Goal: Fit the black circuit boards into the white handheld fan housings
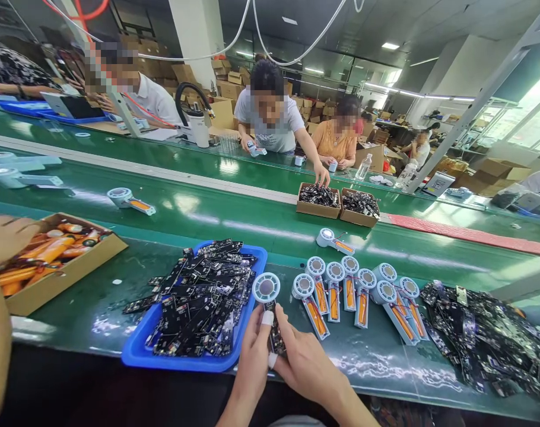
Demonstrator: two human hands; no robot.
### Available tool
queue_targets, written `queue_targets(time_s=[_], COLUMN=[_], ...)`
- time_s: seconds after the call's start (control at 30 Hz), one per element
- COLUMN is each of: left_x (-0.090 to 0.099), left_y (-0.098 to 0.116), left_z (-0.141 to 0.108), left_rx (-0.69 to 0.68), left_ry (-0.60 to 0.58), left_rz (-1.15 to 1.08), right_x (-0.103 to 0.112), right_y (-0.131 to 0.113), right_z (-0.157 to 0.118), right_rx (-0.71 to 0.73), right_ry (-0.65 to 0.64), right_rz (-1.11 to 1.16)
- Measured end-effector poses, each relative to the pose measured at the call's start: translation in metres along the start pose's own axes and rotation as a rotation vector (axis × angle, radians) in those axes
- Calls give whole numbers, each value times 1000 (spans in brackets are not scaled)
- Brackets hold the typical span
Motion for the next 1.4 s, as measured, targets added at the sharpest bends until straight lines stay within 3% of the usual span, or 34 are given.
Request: queue_targets(time_s=[0.1,0.23,0.4,0.57,0.7,0.77,0.9,1.03,1.17,1.3,1.4], left_x=[-9,-22,-12,0,13,7,-7,-7,7,13,-10], left_y=[-4,6,19,69,115,115,89,82,112,135,105], left_z=[-4,-3,7,33,83,104,126,134,137,111,64], left_rx=[102,32,-74,-178,-268,-262,-197,-191,-277,-338,-187], left_ry=[-52,-212,-250,-397,-321,-340,-404,-428,-355,-240,-287], left_rz=[-96,71,362,757,1086,1195,1302,1259,1080,790,362], right_x=[-10,-20,-30,-31,-29,-24,-4,34,68,63,51], right_y=[3,9,18,28,25,20,23,56,90,76,65], right_z=[-1,2,13,25,32,31,14,-7,-15,0,13], right_rx=[-26,-171,-229,-248,-283,-289,-284,-291,-307,-129,-74], right_ry=[49,144,119,142,127,135,164,273,423,368,351], right_rz=[103,70,-138,-349,-410,-383,-254,-80,-10,-140,-241])
Point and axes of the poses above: each hand's wrist, its own z-axis towards the middle knuckle, its own x-axis out of the back of the hand, y = z × x, the point moved 10 cm from there along z, towards the middle knuckle, and after that the axes turned 11 degrees about -x, right-handed, at the moved point
